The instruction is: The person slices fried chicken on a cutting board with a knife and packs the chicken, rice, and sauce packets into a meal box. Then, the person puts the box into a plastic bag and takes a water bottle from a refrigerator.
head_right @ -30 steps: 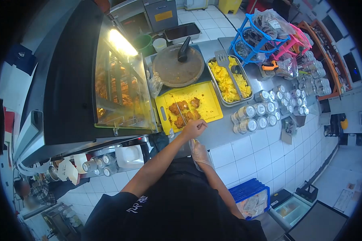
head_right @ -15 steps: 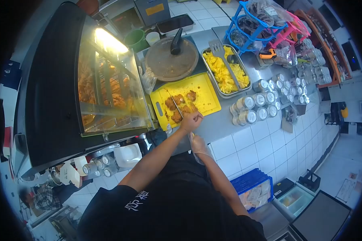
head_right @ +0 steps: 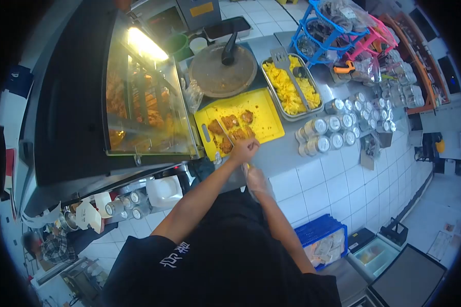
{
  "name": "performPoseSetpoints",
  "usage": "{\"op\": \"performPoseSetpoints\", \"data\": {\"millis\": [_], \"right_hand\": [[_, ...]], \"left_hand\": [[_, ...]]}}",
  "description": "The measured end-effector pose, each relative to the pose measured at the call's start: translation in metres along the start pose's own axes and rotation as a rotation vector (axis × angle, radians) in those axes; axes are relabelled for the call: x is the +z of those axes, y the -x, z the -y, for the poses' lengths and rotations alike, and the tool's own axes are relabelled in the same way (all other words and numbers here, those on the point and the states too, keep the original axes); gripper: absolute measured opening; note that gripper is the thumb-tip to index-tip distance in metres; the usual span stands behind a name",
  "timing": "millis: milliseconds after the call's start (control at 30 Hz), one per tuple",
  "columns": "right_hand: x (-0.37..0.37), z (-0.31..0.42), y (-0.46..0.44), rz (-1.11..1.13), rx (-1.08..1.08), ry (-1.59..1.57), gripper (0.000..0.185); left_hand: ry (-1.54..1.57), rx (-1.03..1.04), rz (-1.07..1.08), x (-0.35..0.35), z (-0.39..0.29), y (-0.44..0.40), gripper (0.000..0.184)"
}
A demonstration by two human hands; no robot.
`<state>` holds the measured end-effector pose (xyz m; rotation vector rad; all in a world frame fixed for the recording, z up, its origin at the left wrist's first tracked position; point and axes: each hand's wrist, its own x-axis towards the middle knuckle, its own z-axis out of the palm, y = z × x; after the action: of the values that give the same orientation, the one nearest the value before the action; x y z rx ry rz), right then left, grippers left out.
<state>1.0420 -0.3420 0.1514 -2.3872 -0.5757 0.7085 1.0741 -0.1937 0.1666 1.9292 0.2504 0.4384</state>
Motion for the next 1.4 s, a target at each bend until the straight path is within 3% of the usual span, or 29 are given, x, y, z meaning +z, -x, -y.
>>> {"op": "performPoseSetpoints", "data": {"millis": [33, 200, 367, 600, 1267, 1400], "right_hand": [[-0.005, 0.006, 0.010, 0.019, 0.030, 0.020, 0.056], [-0.038, 0.033, 0.010, 0.029, 0.052, 0.205, 0.057], [-0.043, 0.042, 0.023, 0.019, 0.020, 0.125, 0.055], [-0.034, 0.031, 0.022, 0.089, -0.080, -0.034, 0.054], [-0.006, 0.003, -0.009, 0.083, -0.041, 0.083, 0.059], [-0.011, 0.002, -0.014, 0.086, -0.057, 0.136, 0.059]], "left_hand": [[0.002, -0.064, 0.002, 0.002, -0.001, 0.004, 0.006], [0.016, 0.037, 0.029, -0.002, 0.000, 0.003, 0.005], [0.043, 0.105, 0.014, -0.007, -0.019, 0.006, 0.005], [0.002, 0.053, 0.010, -0.021, -0.036, 0.012, 0.005], [-0.068, -0.102, -0.041, -0.001, 0.000, 0.010, 0.003], [0.000, -0.112, -0.163, -0.002, 0.001, -0.002, 0.003]]}}
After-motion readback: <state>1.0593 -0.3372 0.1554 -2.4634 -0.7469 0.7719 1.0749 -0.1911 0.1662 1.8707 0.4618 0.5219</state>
